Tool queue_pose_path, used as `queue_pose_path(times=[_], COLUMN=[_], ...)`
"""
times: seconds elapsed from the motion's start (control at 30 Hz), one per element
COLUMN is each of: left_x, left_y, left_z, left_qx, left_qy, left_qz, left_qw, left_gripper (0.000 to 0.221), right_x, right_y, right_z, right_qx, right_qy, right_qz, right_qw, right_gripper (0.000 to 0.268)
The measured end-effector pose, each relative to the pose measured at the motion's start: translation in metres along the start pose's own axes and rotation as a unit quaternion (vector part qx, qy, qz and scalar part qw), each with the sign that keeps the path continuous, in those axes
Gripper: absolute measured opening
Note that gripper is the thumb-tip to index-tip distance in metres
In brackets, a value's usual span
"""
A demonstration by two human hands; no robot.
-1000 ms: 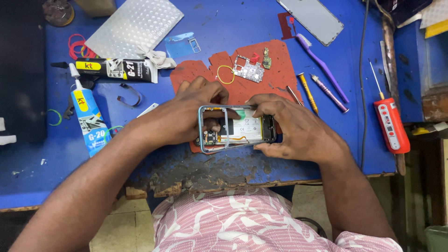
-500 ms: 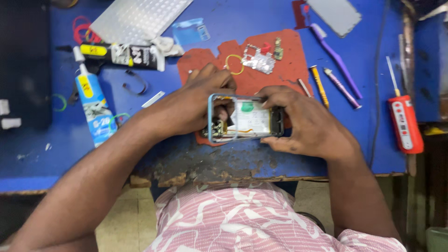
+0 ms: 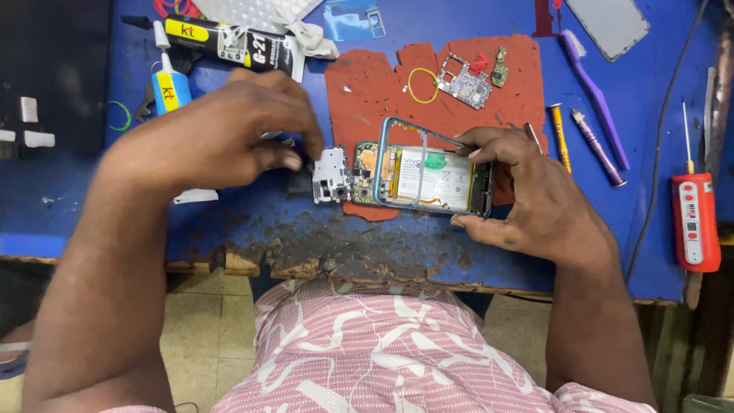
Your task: The person uses a screwdriver to remove screws from the back of a disassembled smartphone, then connects a charging cable to test the device. The screen lights up, confirming the phone is operational.
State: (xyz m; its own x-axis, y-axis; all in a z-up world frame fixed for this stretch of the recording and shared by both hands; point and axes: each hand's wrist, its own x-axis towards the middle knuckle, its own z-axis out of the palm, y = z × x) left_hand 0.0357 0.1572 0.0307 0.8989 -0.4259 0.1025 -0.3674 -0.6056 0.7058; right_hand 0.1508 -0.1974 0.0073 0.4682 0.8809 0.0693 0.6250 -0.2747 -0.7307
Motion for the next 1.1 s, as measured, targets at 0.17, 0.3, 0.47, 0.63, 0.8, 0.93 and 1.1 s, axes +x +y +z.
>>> queue_pose_path(times=[0.17, 0.3, 0.47, 0.63, 0.8, 0.93, 1.1], left_x=[-0.008, 0.008, 0.019, 0.019, 0.022, 0.023, 0.023], left_y=[0.028, 0.057, 0.067, 0.071, 0.076, 0.075, 0.074], left_z=[0.028, 0.075, 0.1, 0.103, 0.103, 0.105, 0.109], left_qx=[0.108, 0.12, 0.106, 0.146, 0.148, 0.153, 0.183], left_qy=[0.102, 0.109, 0.165, 0.176, 0.18, 0.176, 0.175], left_qz=[-0.067, -0.1, -0.099, -0.086, -0.086, -0.084, -0.078], left_qw=[0.987, 0.982, 0.975, 0.97, 0.969, 0.969, 0.964], left_gripper=[0.021, 0.021, 0.035, 0.032, 0.035, 0.042, 0.043], right_x=[0.001, 0.002, 0.001, 0.001, 0.002, 0.003, 0.002], right_y=[0.0, -0.003, -0.003, -0.006, -0.005, -0.005, -0.006], right_z=[0.0, 0.001, 0.0, -0.002, -0.002, -0.003, -0.003], right_qx=[-0.011, -0.032, -0.022, -0.047, -0.068, -0.055, -0.051], right_qy=[0.01, 0.019, 0.013, 0.007, 0.022, 0.024, 0.024], right_qz=[-0.047, -0.06, -0.054, -0.021, -0.069, -0.073, -0.081], right_qw=[0.999, 0.998, 0.998, 0.999, 0.995, 0.996, 0.995], right_gripper=[0.081, 0.083, 0.082, 0.082, 0.081, 0.08, 0.079])
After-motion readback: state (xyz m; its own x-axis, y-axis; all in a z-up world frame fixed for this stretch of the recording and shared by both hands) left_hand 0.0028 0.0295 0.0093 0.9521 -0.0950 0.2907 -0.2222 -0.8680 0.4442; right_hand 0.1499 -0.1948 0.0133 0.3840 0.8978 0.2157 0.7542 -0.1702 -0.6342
